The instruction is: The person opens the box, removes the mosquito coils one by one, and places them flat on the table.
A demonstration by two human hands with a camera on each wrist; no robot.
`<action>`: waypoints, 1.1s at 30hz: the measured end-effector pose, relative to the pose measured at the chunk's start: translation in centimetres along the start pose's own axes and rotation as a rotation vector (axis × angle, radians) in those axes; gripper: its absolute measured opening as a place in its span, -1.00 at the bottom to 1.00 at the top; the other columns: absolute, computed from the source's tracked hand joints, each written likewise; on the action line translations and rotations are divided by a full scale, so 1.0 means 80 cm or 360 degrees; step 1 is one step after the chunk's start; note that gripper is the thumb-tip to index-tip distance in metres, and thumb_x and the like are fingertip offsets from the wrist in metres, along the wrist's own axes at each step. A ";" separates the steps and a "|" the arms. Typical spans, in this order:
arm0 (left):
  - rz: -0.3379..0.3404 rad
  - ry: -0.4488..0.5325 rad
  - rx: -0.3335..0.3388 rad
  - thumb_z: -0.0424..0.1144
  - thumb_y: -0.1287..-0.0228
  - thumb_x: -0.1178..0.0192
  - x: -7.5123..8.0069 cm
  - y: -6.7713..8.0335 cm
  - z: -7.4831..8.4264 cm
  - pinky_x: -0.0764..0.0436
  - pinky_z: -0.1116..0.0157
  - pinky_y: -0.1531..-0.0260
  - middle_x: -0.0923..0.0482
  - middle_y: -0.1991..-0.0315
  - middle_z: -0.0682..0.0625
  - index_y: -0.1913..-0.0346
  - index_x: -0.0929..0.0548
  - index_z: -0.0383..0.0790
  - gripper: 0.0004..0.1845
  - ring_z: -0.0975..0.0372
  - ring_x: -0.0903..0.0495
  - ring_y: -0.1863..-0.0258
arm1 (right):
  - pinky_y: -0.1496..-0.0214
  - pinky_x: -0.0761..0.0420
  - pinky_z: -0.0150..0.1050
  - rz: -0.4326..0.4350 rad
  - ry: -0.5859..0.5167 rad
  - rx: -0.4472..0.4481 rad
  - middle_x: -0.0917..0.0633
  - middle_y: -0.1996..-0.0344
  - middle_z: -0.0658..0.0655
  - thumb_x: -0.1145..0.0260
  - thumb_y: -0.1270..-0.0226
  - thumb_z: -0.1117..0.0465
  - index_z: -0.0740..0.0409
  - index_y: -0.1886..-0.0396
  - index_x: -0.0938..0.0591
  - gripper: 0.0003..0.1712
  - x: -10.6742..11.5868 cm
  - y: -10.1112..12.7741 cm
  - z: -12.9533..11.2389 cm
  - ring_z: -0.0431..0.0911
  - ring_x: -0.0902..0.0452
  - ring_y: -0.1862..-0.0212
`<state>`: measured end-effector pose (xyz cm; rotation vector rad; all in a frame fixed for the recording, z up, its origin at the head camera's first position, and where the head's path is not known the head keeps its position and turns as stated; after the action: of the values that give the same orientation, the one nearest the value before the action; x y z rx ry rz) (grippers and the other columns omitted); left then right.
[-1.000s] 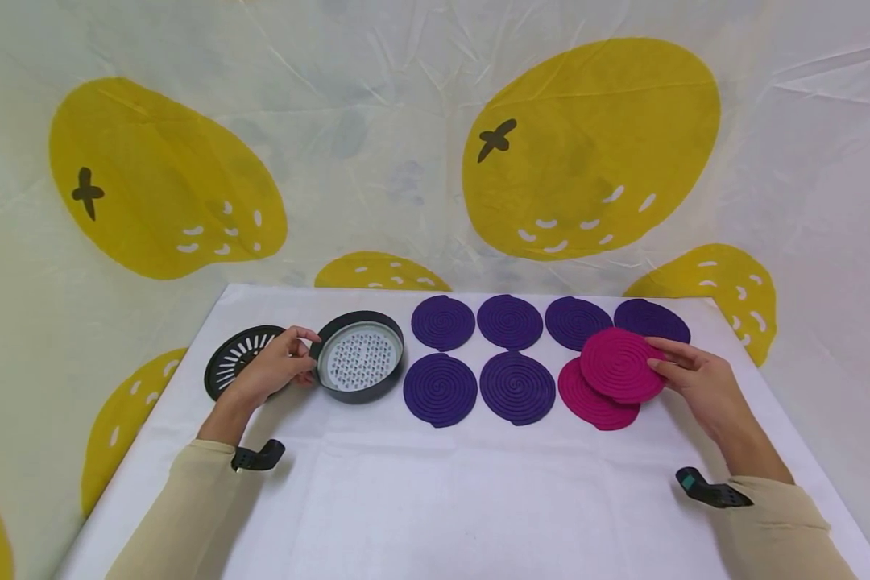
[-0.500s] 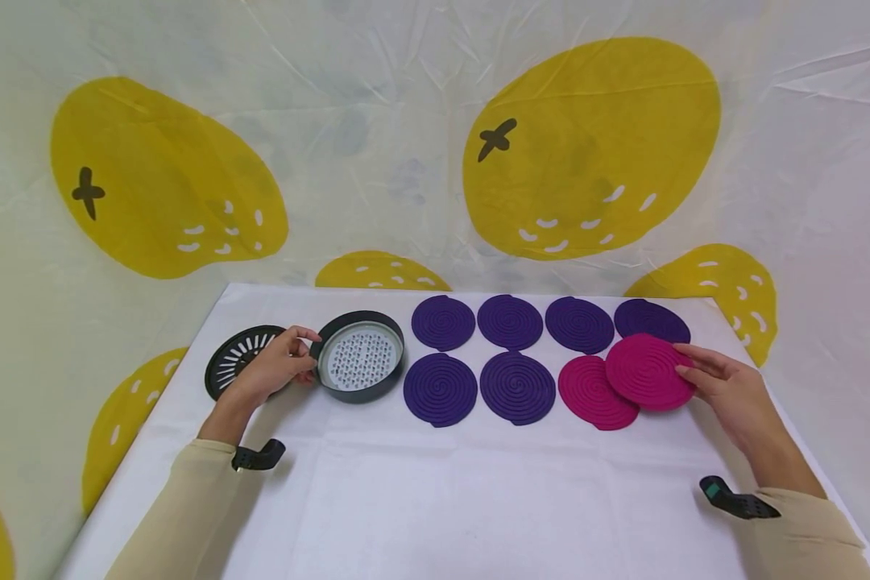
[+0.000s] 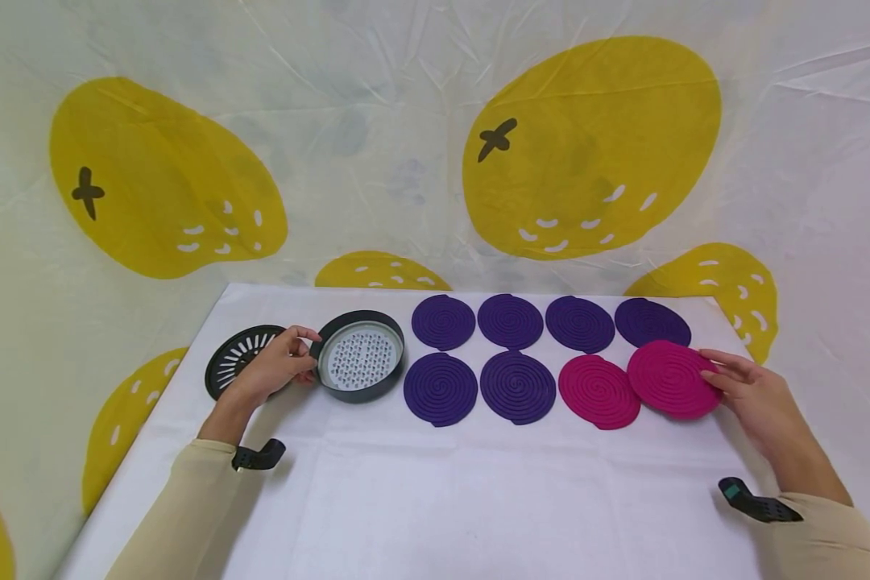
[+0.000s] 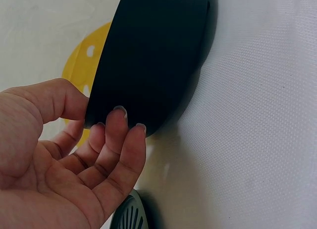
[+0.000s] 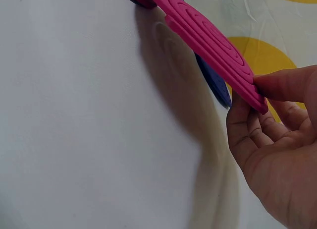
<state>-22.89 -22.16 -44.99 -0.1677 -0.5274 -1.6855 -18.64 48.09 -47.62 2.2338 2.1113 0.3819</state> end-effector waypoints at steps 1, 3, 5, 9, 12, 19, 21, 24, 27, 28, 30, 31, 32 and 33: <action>0.0001 0.0000 0.0001 -0.50 -0.33 -0.14 0.000 0.000 0.000 -0.69 0.19 0.28 -0.36 0.31 -0.10 -0.29 -0.38 -0.30 -0.52 0.07 -0.63 0.38 | 0.21 -0.61 -0.59 0.0004 0.0035 -0.0003 -0.67 0.19 -0.44 -0.29 -0.48 0.19 -0.20 -0.20 -0.68 -0.64 0.003 0.000 0.001 -0.49 -0.59 0.18; 0.0002 -0.0001 0.0005 -0.50 -0.33 -0.14 0.000 0.000 -0.001 -0.69 0.19 0.29 -0.36 0.31 -0.10 -0.29 -0.38 -0.30 -0.52 0.07 -0.63 0.38 | 0.22 -0.60 -0.59 0.0020 0.0091 -0.0020 -0.65 0.21 -0.48 -0.29 -0.48 0.17 -0.22 -0.18 -0.68 -0.66 0.009 0.000 0.002 -0.50 -0.57 0.19; 0.0005 -0.0001 0.0008 -0.50 -0.33 -0.14 0.000 -0.001 -0.001 -0.69 0.20 0.29 -0.36 0.30 -0.10 -0.29 -0.38 -0.30 -0.52 0.07 -0.63 0.38 | 0.24 -0.60 -0.60 0.0039 0.0165 -0.0051 -0.61 0.22 -0.53 -0.28 -0.49 0.13 -0.28 -0.18 -0.66 -0.67 0.015 0.001 0.004 -0.52 -0.54 0.21; 0.0005 0.0001 0.0009 -0.51 -0.33 -0.13 0.000 -0.001 -0.002 -0.68 0.21 0.29 -0.35 0.30 -0.10 -0.29 -0.37 -0.30 -0.52 0.08 -0.62 0.37 | 0.25 -0.59 -0.61 0.0053 0.0263 -0.0092 -0.59 0.26 -0.53 -0.24 -0.52 0.10 -0.37 -0.16 -0.59 -0.69 0.024 0.001 0.011 -0.51 -0.53 0.24; 0.0008 -0.0007 0.0010 -0.51 -0.33 -0.13 0.000 0.000 -0.001 -0.68 0.21 0.29 -0.35 0.30 -0.11 -0.29 -0.38 -0.30 -0.52 0.08 -0.63 0.37 | 0.27 -0.59 -0.59 0.0063 0.0442 -0.0091 -0.60 0.32 -0.49 -0.21 -0.54 0.09 -0.47 -0.09 -0.53 -0.71 0.028 0.002 0.015 -0.48 -0.54 0.28; 0.0013 -0.0021 0.0015 -0.51 -0.33 -0.13 0.001 0.001 -0.001 -0.68 0.21 0.28 -0.36 0.30 -0.11 -0.29 -0.38 -0.30 -0.52 0.08 -0.63 0.36 | 0.29 -0.61 -0.49 0.0020 0.0824 -0.0116 -0.60 0.28 -0.30 -0.18 -0.55 -0.03 0.07 -0.34 -0.47 -0.51 0.028 0.000 0.018 -0.43 -0.51 0.31; 0.0009 -0.0016 0.0021 -0.50 -0.34 -0.14 0.001 0.001 -0.001 -0.68 0.21 0.27 -0.36 0.29 -0.11 -0.30 -0.37 -0.29 -0.52 0.07 -0.63 0.35 | 0.29 -0.61 -0.48 -0.0013 0.0916 -0.0142 -0.65 0.16 -0.06 -0.16 -0.55 -0.07 0.32 -0.44 -0.31 -0.30 0.027 -0.002 0.019 -0.45 -0.48 0.31; 0.0008 -0.0009 0.0030 -0.49 -0.34 -0.14 0.001 0.000 -0.002 -0.68 0.20 0.27 -0.36 0.28 -0.12 -0.30 -0.38 -0.28 -0.52 0.07 -0.63 0.35 | 0.30 -0.61 -0.46 -0.0036 0.0995 -0.0173 -0.57 -0.06 0.40 -0.15 -0.56 -0.07 0.44 -0.47 -0.20 -0.20 0.026 -0.004 0.021 -0.47 -0.46 0.29; 0.0009 -0.0010 0.0035 -0.50 -0.33 -0.14 0.000 -0.001 -0.003 -0.68 0.20 0.27 -0.36 0.28 -0.12 -0.29 -0.38 -0.28 -0.52 0.08 -0.63 0.36 | 0.33 -0.60 -0.49 -0.0006 0.1049 -0.0174 -0.46 -0.16 0.57 -0.17 -0.56 -0.03 0.46 -0.45 -0.22 -0.22 0.027 -0.006 0.021 -0.45 -0.45 0.29; 0.0009 -0.0015 0.0032 -0.50 -0.33 -0.14 0.000 -0.001 -0.003 -0.69 0.20 0.27 -0.36 0.28 -0.12 -0.29 -0.38 -0.28 -0.52 0.08 -0.63 0.36 | 0.34 -0.59 -0.50 0.0001 0.1065 -0.0168 -0.45 -0.16 0.58 -0.18 -0.55 -0.01 0.47 -0.45 -0.23 -0.23 0.028 -0.006 0.020 -0.43 -0.45 0.29; 0.0008 -0.0022 0.0025 -0.50 -0.33 -0.14 0.000 -0.001 -0.004 -0.68 0.21 0.28 -0.36 0.29 -0.12 -0.28 -0.38 -0.28 -0.53 0.08 -0.63 0.36 | 0.36 -0.58 -0.50 0.0020 0.1090 -0.0159 -0.45 -0.16 0.60 -0.19 -0.55 0.03 0.48 -0.43 -0.25 -0.26 0.028 -0.006 0.018 -0.42 -0.45 0.28; 0.0010 -0.0022 0.0023 -0.50 -0.32 -0.14 0.000 -0.001 -0.004 -0.69 0.21 0.28 -0.36 0.29 -0.12 -0.28 -0.38 -0.28 -0.53 0.08 -0.63 0.37 | 0.36 -0.58 -0.51 0.0028 0.1098 -0.0151 -0.45 -0.16 0.61 -0.19 -0.55 0.06 0.49 -0.43 -0.25 -0.28 0.028 -0.005 0.016 -0.43 -0.44 0.29; 0.0010 -0.0023 0.0020 -0.50 -0.32 -0.13 0.000 -0.002 -0.004 -0.69 0.21 0.28 -0.36 0.29 -0.12 -0.27 -0.39 -0.28 -0.53 0.08 -0.64 0.37 | 0.37 -0.58 -0.51 0.0030 0.1103 -0.0143 -0.45 -0.16 0.61 -0.19 -0.56 0.08 0.50 -0.43 -0.26 -0.29 0.027 -0.004 0.014 -0.44 -0.44 0.29; 0.0009 -0.0022 0.0019 -0.50 -0.32 -0.13 0.000 -0.002 -0.004 -0.69 0.21 0.28 -0.36 0.29 -0.12 -0.27 -0.39 -0.29 -0.53 0.08 -0.64 0.37 | 0.37 -0.58 -0.51 0.0031 0.1107 -0.0134 -0.44 -0.17 0.62 -0.18 -0.56 0.10 0.51 -0.42 -0.26 -0.31 0.026 -0.003 0.012 -0.46 -0.42 0.29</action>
<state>-22.96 -22.27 -45.28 -0.1721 -0.5468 -1.6765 -18.63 50.30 -48.29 2.2874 2.2685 1.3918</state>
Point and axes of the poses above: each hand's wrist, its own y-axis away from the middle knuckle, its own x-axis out of the back of the hand, z = x × y, the point moved 5 cm from there along -y, towards the middle knuckle
